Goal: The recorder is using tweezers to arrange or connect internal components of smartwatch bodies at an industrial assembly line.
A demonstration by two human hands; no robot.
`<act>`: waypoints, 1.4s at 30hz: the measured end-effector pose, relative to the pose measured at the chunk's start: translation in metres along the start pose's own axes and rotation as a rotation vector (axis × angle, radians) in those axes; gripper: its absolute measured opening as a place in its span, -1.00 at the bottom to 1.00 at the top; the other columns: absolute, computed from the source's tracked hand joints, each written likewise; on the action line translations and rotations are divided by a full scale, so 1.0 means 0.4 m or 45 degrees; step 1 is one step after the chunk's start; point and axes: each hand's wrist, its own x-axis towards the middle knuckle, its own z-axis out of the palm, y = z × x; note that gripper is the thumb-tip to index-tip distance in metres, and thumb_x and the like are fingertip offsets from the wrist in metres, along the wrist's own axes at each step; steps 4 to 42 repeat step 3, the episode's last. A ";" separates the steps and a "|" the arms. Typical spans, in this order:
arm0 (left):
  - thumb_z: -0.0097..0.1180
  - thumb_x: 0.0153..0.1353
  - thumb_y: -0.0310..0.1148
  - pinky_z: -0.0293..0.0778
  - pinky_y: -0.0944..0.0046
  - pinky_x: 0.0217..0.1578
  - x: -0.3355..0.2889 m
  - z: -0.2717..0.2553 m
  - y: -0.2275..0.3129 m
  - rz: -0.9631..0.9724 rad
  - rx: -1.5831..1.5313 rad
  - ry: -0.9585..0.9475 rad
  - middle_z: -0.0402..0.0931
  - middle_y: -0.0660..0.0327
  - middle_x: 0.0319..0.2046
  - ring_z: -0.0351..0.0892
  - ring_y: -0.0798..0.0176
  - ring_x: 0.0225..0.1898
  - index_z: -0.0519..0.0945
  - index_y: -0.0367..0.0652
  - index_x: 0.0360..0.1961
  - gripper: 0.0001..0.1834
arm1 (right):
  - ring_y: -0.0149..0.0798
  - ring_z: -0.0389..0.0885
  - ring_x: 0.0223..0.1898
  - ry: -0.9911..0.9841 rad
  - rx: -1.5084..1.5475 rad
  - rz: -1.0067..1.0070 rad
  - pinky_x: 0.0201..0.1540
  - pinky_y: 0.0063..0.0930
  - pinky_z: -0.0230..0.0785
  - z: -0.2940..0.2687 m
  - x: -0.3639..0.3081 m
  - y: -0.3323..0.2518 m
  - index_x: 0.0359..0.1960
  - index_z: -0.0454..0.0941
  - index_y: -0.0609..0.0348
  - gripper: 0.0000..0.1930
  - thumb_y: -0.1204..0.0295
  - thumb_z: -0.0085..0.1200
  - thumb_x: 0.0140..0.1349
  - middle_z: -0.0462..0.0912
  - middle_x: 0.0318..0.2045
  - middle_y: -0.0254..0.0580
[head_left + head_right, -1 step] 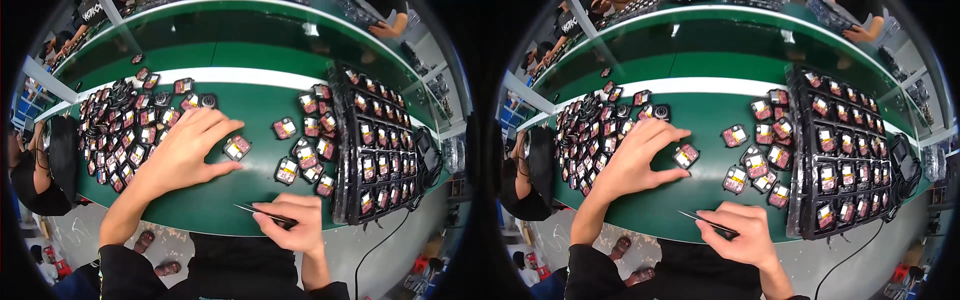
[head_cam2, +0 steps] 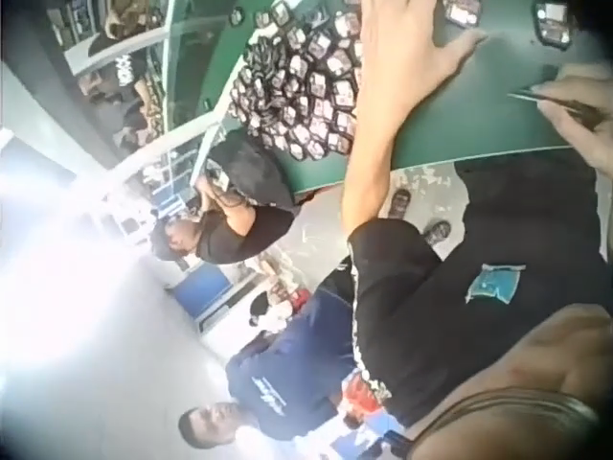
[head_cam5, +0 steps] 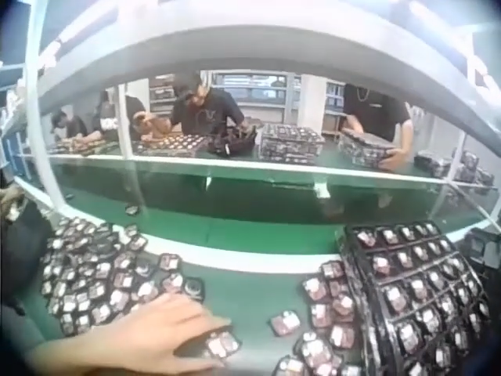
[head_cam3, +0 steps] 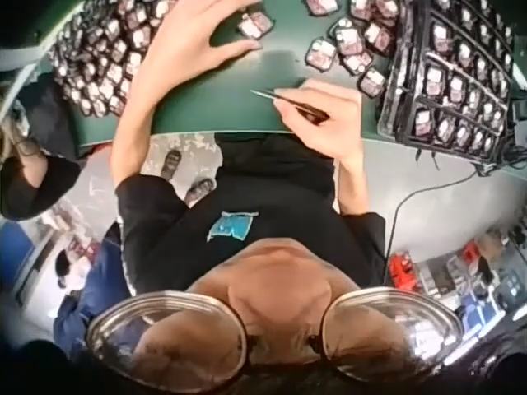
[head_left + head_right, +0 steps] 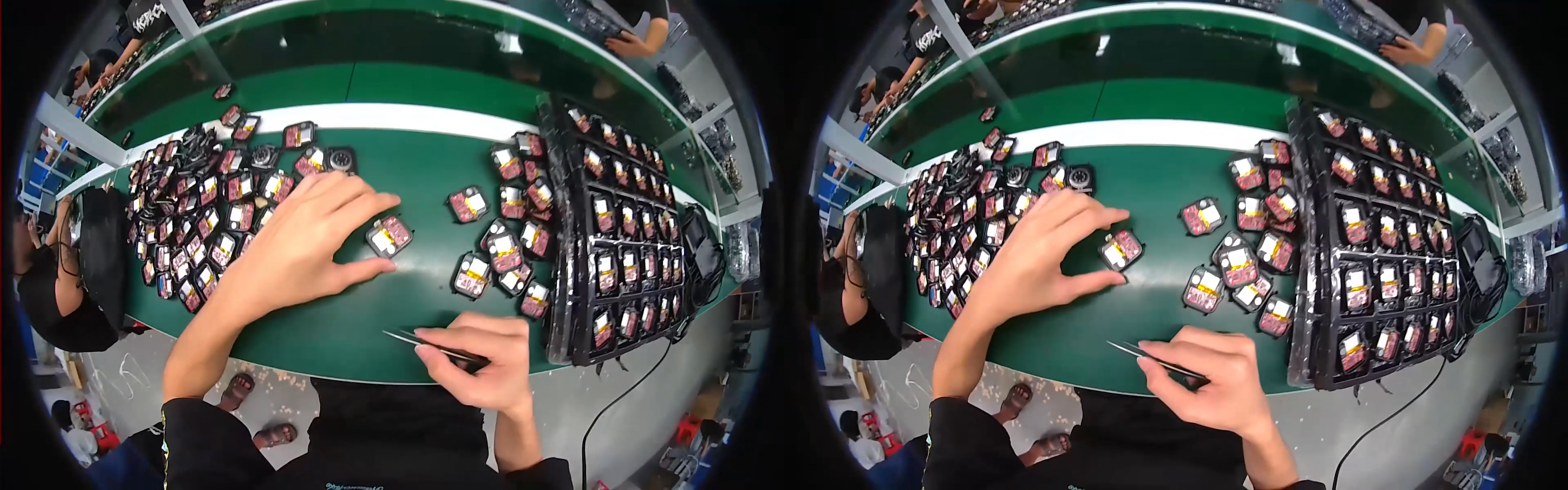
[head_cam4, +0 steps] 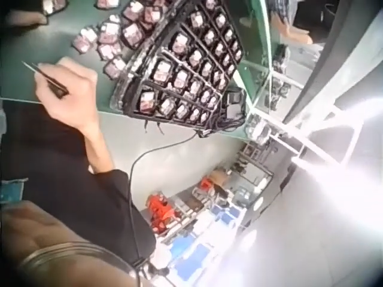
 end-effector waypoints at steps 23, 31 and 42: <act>0.67 0.03 -0.26 0.45 0.01 0.17 -0.015 0.005 -0.009 -0.011 -0.007 -0.037 0.64 0.13 0.02 0.62 -0.02 0.10 0.70 -0.16 0.21 -0.31 | -0.50 0.39 -0.70 0.009 0.005 -0.018 -0.64 -0.51 0.16 0.013 -0.002 0.009 -0.15 0.89 0.25 -0.75 0.65 0.51 0.11 0.58 -0.60 -0.33; 0.67 0.03 -0.26 0.45 0.01 0.17 -0.015 0.005 -0.009 -0.011 -0.007 -0.037 0.64 0.13 0.02 0.62 -0.02 0.10 0.70 -0.16 0.21 -0.31 | -0.50 0.39 -0.70 0.009 0.005 -0.018 -0.64 -0.51 0.16 0.013 -0.002 0.009 -0.15 0.89 0.25 -0.75 0.65 0.51 0.11 0.58 -0.60 -0.33; 0.67 0.03 -0.26 0.45 0.01 0.17 -0.015 0.005 -0.009 -0.011 -0.007 -0.037 0.64 0.13 0.02 0.62 -0.02 0.10 0.70 -0.16 0.21 -0.31 | -0.50 0.39 -0.70 0.009 0.005 -0.018 -0.64 -0.51 0.16 0.013 -0.002 0.009 -0.15 0.89 0.25 -0.75 0.65 0.51 0.11 0.58 -0.60 -0.33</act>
